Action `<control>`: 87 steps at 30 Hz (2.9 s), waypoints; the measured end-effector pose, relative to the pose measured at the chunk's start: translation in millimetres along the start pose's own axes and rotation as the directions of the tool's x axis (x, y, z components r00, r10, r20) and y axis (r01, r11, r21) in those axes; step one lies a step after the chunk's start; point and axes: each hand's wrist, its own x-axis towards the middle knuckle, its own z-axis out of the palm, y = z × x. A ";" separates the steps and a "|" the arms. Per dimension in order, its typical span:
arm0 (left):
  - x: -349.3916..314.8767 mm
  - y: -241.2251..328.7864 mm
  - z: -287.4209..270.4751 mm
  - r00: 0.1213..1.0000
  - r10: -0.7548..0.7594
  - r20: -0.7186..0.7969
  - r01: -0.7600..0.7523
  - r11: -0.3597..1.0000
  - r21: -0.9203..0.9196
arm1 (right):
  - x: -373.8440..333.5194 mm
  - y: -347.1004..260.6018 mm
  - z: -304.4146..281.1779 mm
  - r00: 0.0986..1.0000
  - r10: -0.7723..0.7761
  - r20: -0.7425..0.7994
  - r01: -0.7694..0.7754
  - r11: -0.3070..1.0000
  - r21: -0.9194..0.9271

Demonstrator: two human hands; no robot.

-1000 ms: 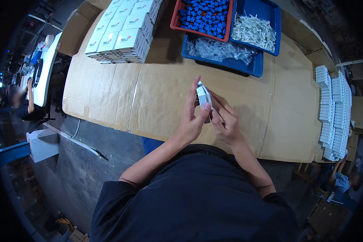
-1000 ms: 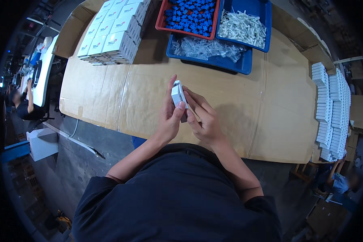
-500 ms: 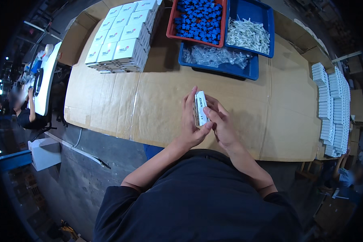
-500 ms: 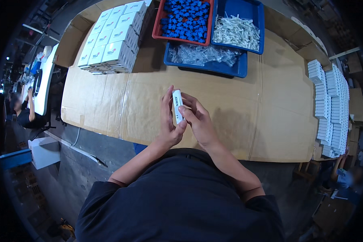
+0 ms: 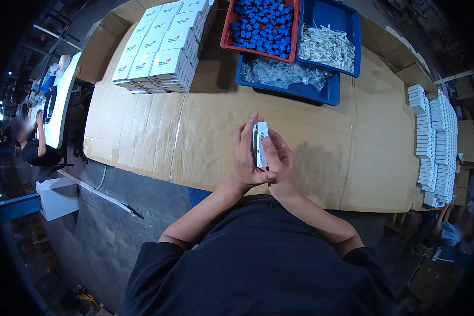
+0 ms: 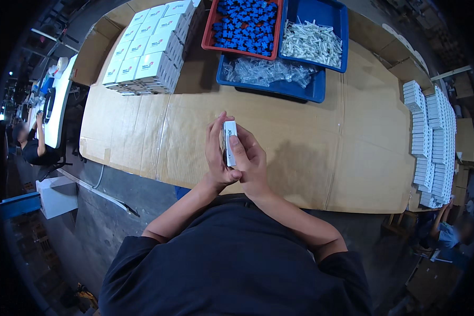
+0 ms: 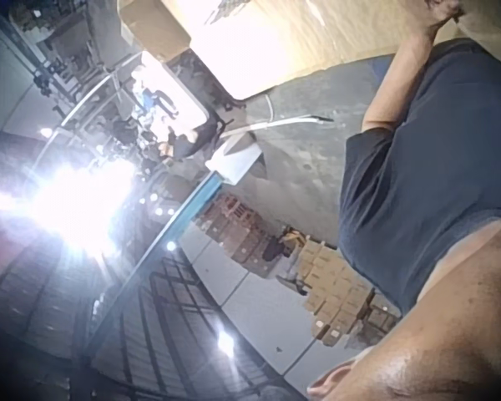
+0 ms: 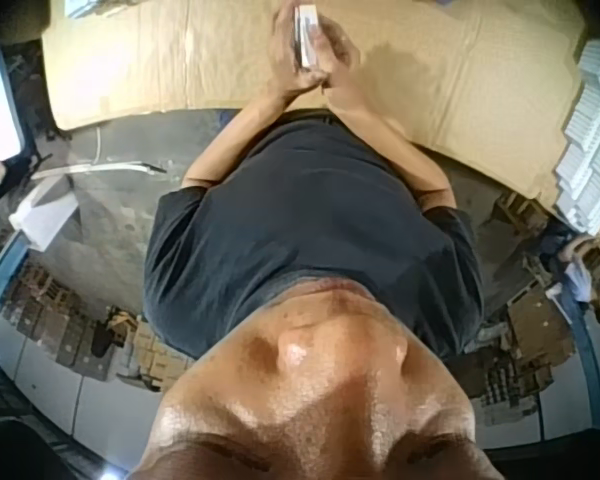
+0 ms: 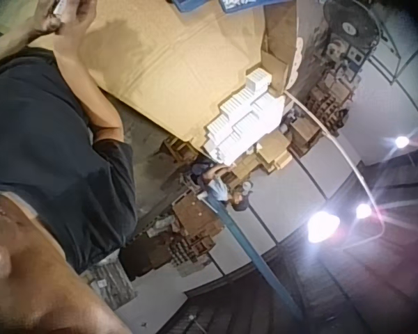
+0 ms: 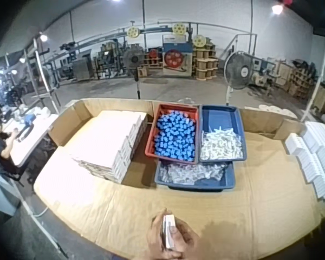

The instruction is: Packing small plastic components and pins into a plastic bag and placing it inside a white cardboard box.

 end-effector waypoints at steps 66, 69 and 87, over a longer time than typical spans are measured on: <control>-4.1 13.0 0.3 0.833 -0.492 0.252 0.543 0.643 -0.541 | -0.9 -46.3 -43.6 0.940 -0.048 0.337 0.302 0.576 -0.760; -4.5 16.4 1.9 0.642 -0.678 0.358 0.720 0.373 -0.586 | 4.0 -39.9 -58.2 0.870 -0.215 0.443 0.492 0.357 -0.794; -18.1 35.4 6.7 0.422 -0.664 0.618 0.838 0.025 -0.545 | 41.4 -11.4 -72.9 0.443 -0.548 0.710 0.866 0.057 -0.496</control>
